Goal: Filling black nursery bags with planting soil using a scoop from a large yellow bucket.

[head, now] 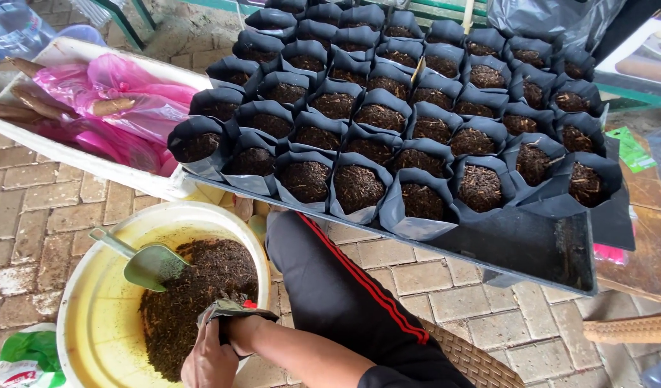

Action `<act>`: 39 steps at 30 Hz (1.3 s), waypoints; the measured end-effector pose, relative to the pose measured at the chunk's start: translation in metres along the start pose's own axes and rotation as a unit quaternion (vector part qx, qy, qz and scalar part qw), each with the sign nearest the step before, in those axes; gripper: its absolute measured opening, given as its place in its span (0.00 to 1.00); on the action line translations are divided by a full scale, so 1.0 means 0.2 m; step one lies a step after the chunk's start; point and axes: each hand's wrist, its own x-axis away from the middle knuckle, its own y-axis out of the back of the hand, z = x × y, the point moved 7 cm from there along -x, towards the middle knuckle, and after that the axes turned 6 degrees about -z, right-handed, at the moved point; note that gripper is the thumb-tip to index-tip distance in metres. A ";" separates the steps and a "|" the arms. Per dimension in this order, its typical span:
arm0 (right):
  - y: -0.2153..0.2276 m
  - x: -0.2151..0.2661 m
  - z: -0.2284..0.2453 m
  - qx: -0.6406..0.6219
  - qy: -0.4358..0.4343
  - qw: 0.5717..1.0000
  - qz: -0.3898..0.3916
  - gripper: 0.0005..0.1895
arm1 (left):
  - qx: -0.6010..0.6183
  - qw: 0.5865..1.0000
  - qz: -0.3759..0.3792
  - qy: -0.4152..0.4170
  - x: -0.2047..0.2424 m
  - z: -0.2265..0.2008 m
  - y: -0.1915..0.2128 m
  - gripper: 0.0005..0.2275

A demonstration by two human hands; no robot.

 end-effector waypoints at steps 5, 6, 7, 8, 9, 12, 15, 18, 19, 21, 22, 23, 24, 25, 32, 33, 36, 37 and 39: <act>0.01 0.00 -0.01 -0.249 -0.023 0.968 0.022 0.19 | 0.040 0.994 -0.080 0.055 -0.01 0.03 0.05 0.15; 0.05 0.05 0.01 -0.251 -0.025 0.968 0.020 0.19 | 0.040 0.995 -0.080 0.052 -0.01 0.03 0.05 0.15; 0.08 0.10 0.00 -0.317 -0.082 0.945 0.000 0.17 | 0.044 0.993 -0.087 0.072 -0.02 0.03 0.05 0.13; 0.12 0.15 -0.02 -0.380 -0.137 0.915 -0.022 0.17 | 0.049 0.990 -0.097 0.093 -0.03 0.04 0.06 0.12; -0.05 0.06 -0.06 -0.380 -0.138 0.914 -0.025 0.17 | 0.048 0.990 -0.097 0.090 -0.05 0.11 -0.06 0.12; -0.18 -0.02 -0.07 -0.249 -0.058 0.963 -0.088 0.23 | 0.060 0.986 -0.134 0.082 -0.06 0.19 -0.23 0.11; -0.07 0.17 0.03 0.382 0.124 0.904 0.147 0.20 | -0.007 0.995 -0.068 0.073 -0.02 0.11 -0.18 0.12; 0.08 0.14 0.04 -0.062 -0.014 0.994 -0.085 0.25 | -0.005 0.994 -0.098 0.051 0.00 0.12 -0.14 0.17; 0.20 0.23 0.06 -0.150 -0.057 0.985 -0.062 0.29 | -0.014 0.994 -0.084 0.064 0.00 0.13 -0.13 0.18; 0.23 0.28 0.06 -0.234 -0.099 0.966 -0.039 0.34 | -0.023 0.994 -0.072 0.076 -0.01 0.15 -0.12 0.19; 0.12 0.25 0.02 -0.319 -0.139 0.937 -0.028 0.30 | -0.012 0.995 -0.090 0.035 -0.01 0.13 -0.11 0.17; 0.01 0.22 -0.01 -0.402 -0.176 0.898 -0.016 0.27 | 0.000 0.994 -0.109 -0.006 -0.02 0.11 -0.11 0.15; 0.00 0.23 -0.02 -0.404 -0.176 0.898 -0.018 0.27 | -0.002 0.994 -0.109 -0.007 -0.01 0.08 -0.09 0.15; 0.00 0.23 -0.04 -0.318 -0.176 0.932 -0.016 0.32 | -0.011 0.997 -0.077 -0.018 -0.01 0.04 -0.10 0.17; 0.04 0.25 -0.05 -0.199 -0.178 0.961 0.067 0.22 | -0.038 0.994 -0.038 -0.093 0.05 0.08 -0.24 0.25; 0.07 0.26 -0.04 -0.199 -0.178 0.961 0.065 0.22 | -0.039 0.994 -0.039 -0.093 0.05 0.12 -0.27 0.25; 0.14 0.28 -0.02 -0.204 -0.177 0.962 0.048 0.22 | 0.007 0.986 -0.089 -0.138 0.05 0.18 -0.30 0.19; 0.17 0.29 -0.01 -0.204 -0.174 0.963 0.038 0.22 | 0.002 0.982 -0.113 -0.154 0.04 0.19 -0.28 0.19; 0.20 0.32 0.02 -0.205 -0.170 0.963 0.031 0.23 | -0.004 0.977 -0.135 -0.167 0.05 0.22 -0.26 0.19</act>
